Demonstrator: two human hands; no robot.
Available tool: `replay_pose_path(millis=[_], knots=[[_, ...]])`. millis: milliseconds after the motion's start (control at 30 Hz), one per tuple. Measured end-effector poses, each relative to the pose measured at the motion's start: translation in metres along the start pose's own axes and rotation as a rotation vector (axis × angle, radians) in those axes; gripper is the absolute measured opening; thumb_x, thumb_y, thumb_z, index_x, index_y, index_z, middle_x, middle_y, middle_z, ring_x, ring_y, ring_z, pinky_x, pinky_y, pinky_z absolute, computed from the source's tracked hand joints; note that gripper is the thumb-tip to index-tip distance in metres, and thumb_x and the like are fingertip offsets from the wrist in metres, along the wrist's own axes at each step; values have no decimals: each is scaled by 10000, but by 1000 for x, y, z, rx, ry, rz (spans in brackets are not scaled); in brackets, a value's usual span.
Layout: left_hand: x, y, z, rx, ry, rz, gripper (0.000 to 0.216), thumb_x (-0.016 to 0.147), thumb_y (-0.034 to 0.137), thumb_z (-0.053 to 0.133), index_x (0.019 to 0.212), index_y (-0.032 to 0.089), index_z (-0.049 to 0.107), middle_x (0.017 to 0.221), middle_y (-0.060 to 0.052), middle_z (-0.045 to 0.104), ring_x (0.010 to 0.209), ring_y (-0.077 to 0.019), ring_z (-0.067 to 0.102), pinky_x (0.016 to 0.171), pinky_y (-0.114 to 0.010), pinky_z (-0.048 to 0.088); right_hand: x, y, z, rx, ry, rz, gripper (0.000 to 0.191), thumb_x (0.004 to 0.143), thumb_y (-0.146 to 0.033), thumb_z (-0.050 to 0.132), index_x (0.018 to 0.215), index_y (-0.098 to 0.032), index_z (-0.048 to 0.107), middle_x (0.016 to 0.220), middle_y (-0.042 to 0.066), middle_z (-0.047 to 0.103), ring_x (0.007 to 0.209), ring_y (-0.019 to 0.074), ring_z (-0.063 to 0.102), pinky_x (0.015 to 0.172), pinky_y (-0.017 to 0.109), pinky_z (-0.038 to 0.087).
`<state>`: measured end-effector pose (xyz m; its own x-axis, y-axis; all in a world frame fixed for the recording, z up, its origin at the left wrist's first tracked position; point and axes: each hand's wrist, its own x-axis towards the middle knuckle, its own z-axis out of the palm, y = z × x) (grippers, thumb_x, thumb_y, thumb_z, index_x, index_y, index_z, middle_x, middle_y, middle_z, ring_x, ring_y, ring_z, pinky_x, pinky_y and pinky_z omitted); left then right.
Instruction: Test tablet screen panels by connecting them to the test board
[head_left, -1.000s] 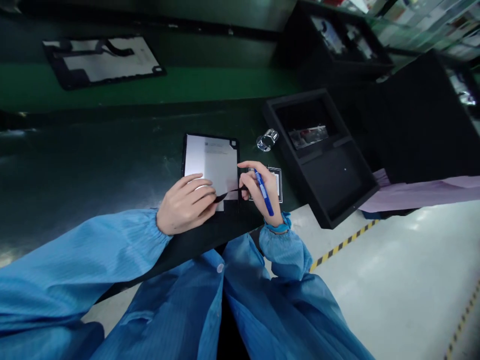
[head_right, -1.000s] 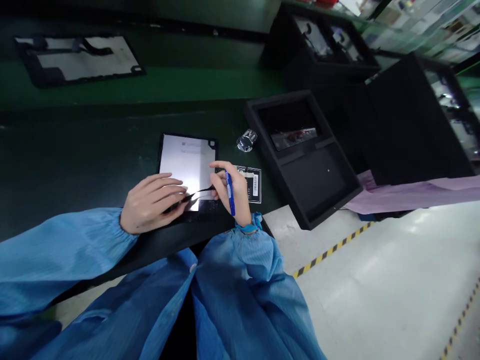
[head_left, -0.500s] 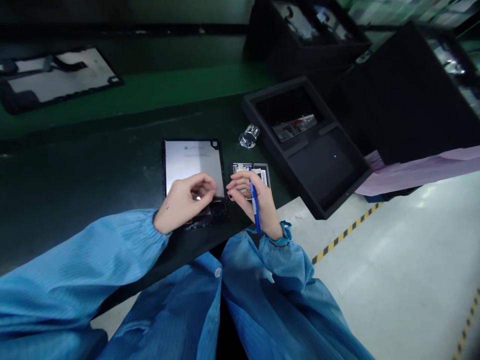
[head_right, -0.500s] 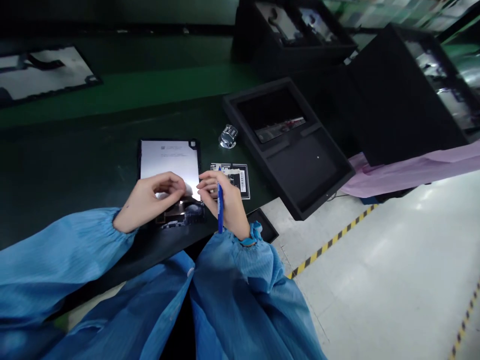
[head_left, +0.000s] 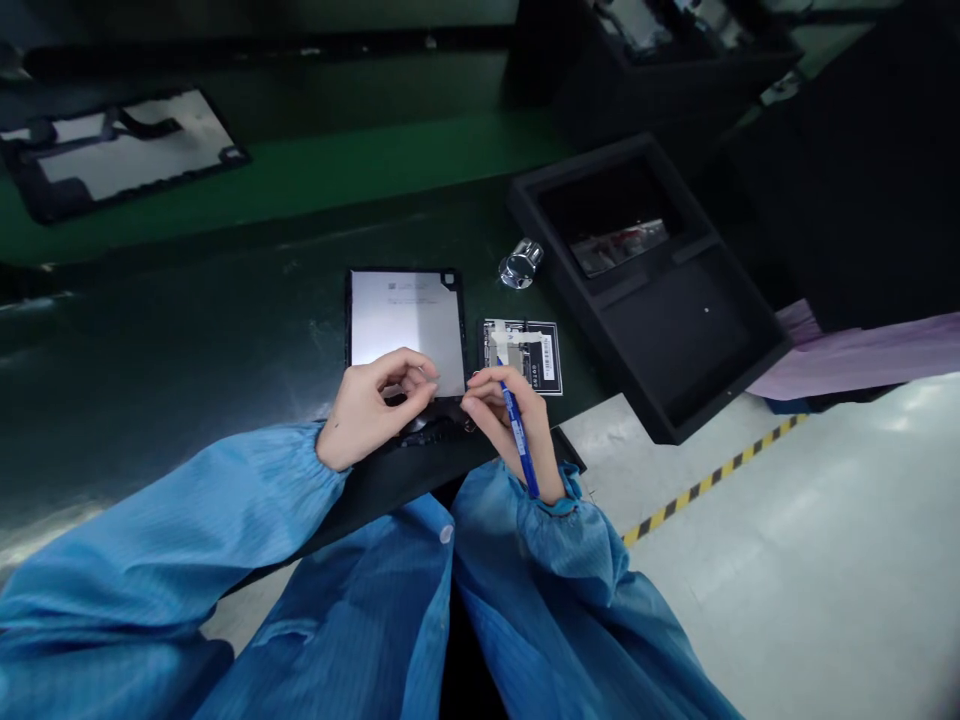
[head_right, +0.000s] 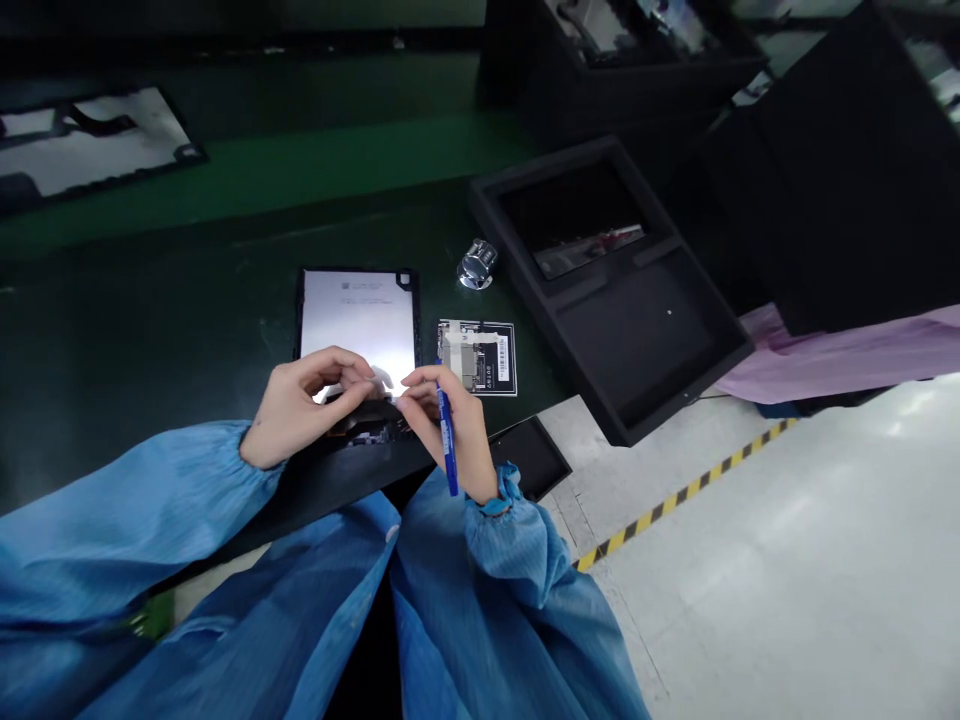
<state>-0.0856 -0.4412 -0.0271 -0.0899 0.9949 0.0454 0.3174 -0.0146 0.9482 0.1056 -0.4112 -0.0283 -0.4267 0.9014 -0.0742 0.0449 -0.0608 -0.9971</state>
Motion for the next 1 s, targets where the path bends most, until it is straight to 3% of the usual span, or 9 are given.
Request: replay_pose_path(millis=[200, 300, 400, 533, 667, 800, 900, 1000], knots=[[-8, -7, 8, 282, 182, 218, 72, 913, 202, 611, 965, 213, 660, 792, 11, 688, 667, -116, 617, 671, -245, 519, -1, -1, -6, 11, -39, 46, 323, 839, -431, 758, 891, -231, 510, 759, -33, 652, 648, 109, 675, 631, 244, 577], [-7, -9, 9, 339, 108, 250, 93, 934, 197, 583, 977, 211, 664, 806, 8, 703, 648, -112, 618, 664, -235, 520, 1, -6, -6, 64, -70, 36, 341, 867, -449, 721, 839, -238, 455, 717, -40, 651, 623, 105, 671, 620, 249, 577], [0, -4, 8, 292, 12, 234, 126, 955, 210, 553, 977, 195, 677, 914, -29, 742, 779, -147, 684, 746, -257, 545, 5, -12, -8, 123, -98, 11, 377, 848, -452, 743, 810, -241, 433, 713, -44, 655, 610, 103, 671, 598, 243, 575], [13, 13, 4, 138, -29, 177, 185, 968, 257, 551, 1027, 192, 714, 1009, -55, 758, 931, -198, 711, 869, -315, 561, 15, -10, -13, 40, 5, -30, 373, 834, -458, 756, 812, -242, 452, 693, -47, 633, 600, 110, 660, 566, 240, 556], [28, 29, 4, 159, -76, 236, 158, 916, 284, 632, 973, 217, 763, 972, -36, 778, 903, -214, 718, 858, -339, 573, 25, -7, -21, -52, 45, -90, 369, 838, -482, 743, 824, -241, 463, 709, -44, 622, 624, 116, 654, 590, 251, 544], [41, 31, 8, 192, -154, 271, 139, 841, 290, 720, 936, 212, 784, 934, -43, 786, 830, -219, 722, 788, -344, 586, 36, -3, -28, -50, 17, -110, 377, 846, -504, 725, 827, -244, 452, 737, -43, 645, 586, 102, 624, 590, 253, 547], [48, 20, 14, 271, -113, 295, 141, 858, 274, 697, 931, 196, 789, 935, -62, 783, 834, -228, 721, 790, -358, 576, 47, 7, -36, -145, 77, -143, 286, 902, -460, 673, 891, -247, 482, 815, -22, 689, 682, 128, 685, 691, 281, 577], [55, 3, 21, 432, -87, 330, 173, 879, 262, 660, 945, 170, 791, 913, -81, 776, 844, -253, 717, 783, -383, 558, 60, 23, -47, -316, 151, -231, 152, 971, -376, 585, 1034, -253, 521, 1127, 45, 732, 1046, 185, 716, 957, 352, 547]])
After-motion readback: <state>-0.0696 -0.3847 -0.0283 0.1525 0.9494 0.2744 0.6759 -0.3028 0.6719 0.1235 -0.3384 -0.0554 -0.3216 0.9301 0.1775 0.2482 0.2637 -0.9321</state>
